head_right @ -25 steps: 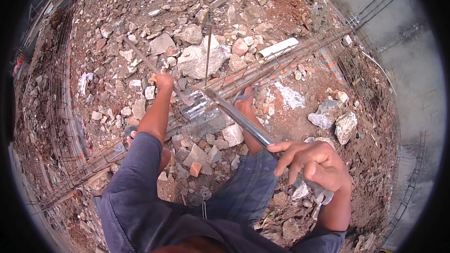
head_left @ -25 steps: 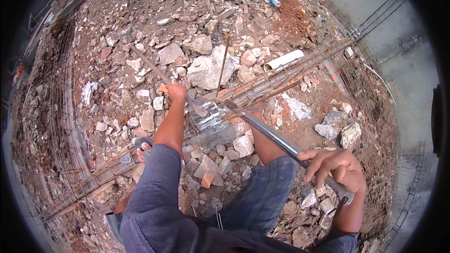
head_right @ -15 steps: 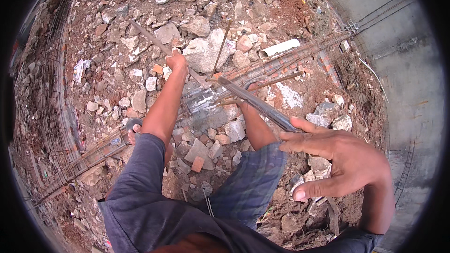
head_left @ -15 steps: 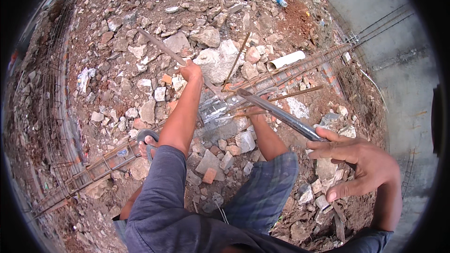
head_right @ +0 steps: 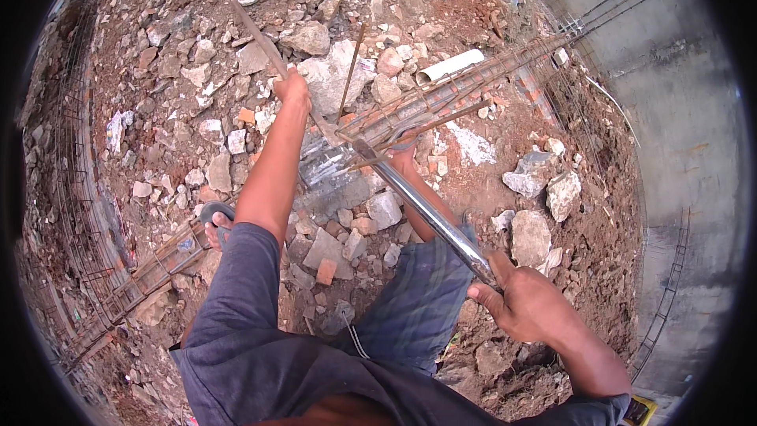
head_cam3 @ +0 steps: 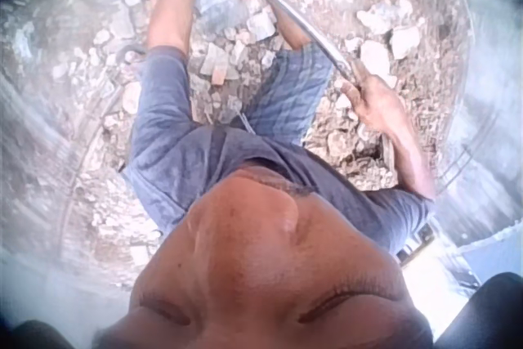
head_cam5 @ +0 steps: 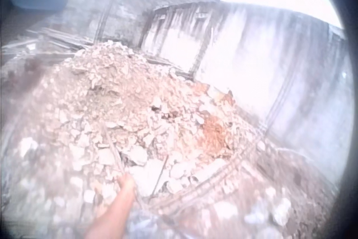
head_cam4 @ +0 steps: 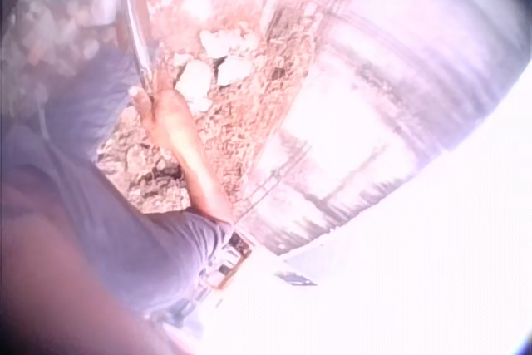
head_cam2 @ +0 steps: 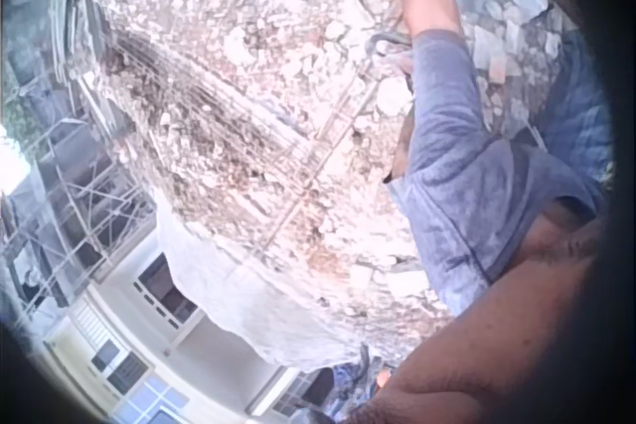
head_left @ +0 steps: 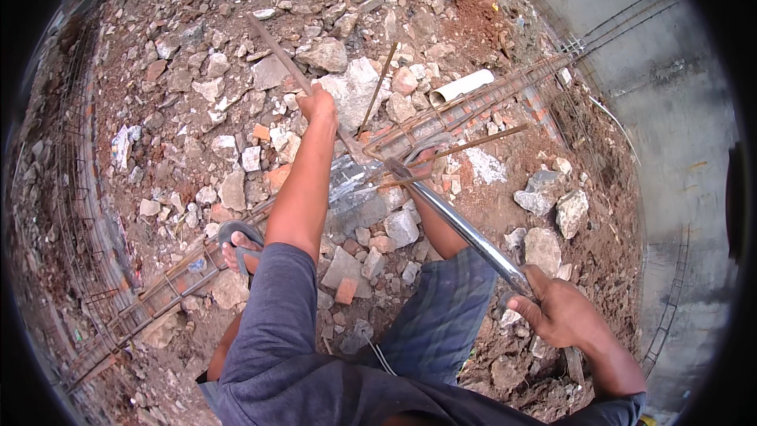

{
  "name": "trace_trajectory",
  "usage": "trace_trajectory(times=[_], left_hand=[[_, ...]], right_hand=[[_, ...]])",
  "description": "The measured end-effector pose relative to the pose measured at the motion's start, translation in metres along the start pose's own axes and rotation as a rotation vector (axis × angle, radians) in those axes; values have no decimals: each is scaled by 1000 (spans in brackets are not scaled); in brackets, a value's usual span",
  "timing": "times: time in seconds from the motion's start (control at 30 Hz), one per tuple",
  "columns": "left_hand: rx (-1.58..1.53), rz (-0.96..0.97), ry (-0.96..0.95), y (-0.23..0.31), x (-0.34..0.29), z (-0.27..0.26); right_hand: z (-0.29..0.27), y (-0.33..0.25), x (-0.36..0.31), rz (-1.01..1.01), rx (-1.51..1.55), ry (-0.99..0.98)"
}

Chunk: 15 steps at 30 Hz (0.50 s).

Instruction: The person uses a metal bar to bend and secure rebar ties on a rebar cage at a construction site. The person repeatedly twists the bar to tighten the wire ties around intersecting rebar rods, then moves to adjacent tie points to continue securing the cage.

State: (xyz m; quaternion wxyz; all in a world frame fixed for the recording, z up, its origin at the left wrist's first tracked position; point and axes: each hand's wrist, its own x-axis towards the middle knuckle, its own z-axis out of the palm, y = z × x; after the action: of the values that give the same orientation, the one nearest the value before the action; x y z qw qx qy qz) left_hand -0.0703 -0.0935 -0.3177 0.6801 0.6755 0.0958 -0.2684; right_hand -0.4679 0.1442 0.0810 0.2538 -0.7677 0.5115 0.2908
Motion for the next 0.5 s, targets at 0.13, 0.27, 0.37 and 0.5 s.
trace_trajectory(times=[0.13, 0.27, 0.37, 0.5], left_hand=[[132, 71, -33, 9, -29, 4], [280, 141, -85, 17, -49, 6], [364, 189, -66, 17, 7, -1], [255, 105, -129, 11, -19, 8]], right_hand=[[31, 21, 0, -51, 92, 86], [71, 40, 0, -78, 102, 186], [94, 50, 16, -135, 180, 160], [159, 71, 27, -129, 281, 200]])
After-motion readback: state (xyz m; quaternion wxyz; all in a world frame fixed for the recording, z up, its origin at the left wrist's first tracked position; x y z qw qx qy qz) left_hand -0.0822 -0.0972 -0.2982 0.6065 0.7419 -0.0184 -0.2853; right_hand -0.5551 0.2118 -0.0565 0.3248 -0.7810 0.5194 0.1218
